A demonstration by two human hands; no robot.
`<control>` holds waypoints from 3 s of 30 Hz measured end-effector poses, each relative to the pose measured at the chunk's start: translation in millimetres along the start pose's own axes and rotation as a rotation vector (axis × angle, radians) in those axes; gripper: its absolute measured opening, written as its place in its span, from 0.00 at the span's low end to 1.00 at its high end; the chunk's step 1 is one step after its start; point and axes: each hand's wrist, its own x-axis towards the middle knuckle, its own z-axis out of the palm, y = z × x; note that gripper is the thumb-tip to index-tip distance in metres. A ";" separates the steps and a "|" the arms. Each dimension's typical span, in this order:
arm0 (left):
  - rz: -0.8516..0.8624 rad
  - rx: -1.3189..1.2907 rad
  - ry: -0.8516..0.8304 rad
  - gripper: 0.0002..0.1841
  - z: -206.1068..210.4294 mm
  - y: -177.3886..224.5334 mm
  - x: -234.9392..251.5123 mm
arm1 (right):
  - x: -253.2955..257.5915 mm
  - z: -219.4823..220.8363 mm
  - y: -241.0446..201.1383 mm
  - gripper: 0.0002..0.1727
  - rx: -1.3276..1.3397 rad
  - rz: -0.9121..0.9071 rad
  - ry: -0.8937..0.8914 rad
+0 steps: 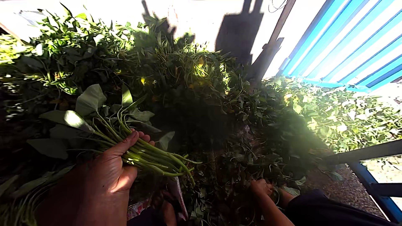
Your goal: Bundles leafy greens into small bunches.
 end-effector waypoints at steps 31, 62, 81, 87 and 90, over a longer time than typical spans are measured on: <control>-0.111 -0.050 -0.049 0.06 5.4 -6.5 -7.7 | -130.4 83.9 46.6 0.48 -0.229 -0.510 -0.241; -0.125 -0.026 -0.024 0.08 2.5 -6.7 -6.9 | -91.8 16.7 20.9 0.13 0.207 -0.534 -0.060; -0.147 0.052 -0.058 0.10 9.1 -12.9 -20.2 | -112.1 -6.1 18.6 0.19 0.036 -0.678 0.129; -0.138 0.102 -0.093 0.11 14.1 -20.0 -29.6 | -140.2 -59.3 -6.3 0.13 0.550 -0.808 0.071; -0.151 0.128 -0.150 0.11 13.4 -27.9 -30.4 | -140.3 -62.1 -6.1 0.09 0.763 -0.846 -0.157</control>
